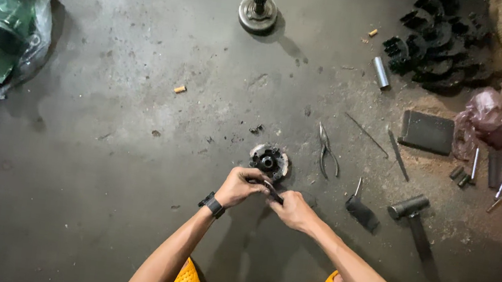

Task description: The person sits on the workshop floor assembling a small mechanical hub assembly. They fit components together by hand, press parts into place, pick up small pins and pieces from the floor, briefly reach into a parts bin at a nearby machine, and use pliers to work on the assembly.

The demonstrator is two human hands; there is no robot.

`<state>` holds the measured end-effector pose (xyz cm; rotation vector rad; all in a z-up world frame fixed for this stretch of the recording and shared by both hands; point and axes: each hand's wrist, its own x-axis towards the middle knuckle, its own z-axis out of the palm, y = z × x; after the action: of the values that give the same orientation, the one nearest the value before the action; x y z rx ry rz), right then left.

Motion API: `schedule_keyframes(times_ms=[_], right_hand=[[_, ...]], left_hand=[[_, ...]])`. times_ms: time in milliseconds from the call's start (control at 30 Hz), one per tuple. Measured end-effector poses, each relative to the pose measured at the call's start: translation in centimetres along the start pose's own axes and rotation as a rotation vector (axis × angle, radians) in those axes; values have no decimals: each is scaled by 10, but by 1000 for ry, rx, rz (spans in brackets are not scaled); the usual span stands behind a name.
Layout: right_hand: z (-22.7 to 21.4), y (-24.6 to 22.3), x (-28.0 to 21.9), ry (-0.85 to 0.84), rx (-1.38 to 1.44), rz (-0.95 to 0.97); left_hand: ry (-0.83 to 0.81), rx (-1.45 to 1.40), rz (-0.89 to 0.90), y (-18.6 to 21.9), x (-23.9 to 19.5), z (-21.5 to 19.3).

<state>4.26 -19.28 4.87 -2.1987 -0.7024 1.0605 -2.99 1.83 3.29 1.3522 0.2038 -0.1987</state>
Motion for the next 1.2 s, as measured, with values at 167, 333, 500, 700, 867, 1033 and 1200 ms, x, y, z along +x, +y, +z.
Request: schedule_keyframes(times_ms=[167, 333, 500, 700, 867, 1033, 1200], right_hand=[[5, 12, 6, -120, 198, 167], [19, 80, 21, -305, 624, 236], [-17, 49, 28, 225, 449, 212], [-24, 44, 32, 440, 419, -43], [-3, 63, 25, 416, 659, 160], [8, 52, 14, 354, 732, 139], [0, -1, 3, 341, 541, 236]], left_hand=[[62, -20, 33, -12, -5, 8], [429, -33, -3, -35, -2, 6], [607, 38, -15, -43, -4, 12], [574, 445, 188, -23, -4, 29], [507, 841, 341, -28, 4, 31], [469, 853, 319, -28, 7, 30], [424, 995, 377, -24, 8, 27]])
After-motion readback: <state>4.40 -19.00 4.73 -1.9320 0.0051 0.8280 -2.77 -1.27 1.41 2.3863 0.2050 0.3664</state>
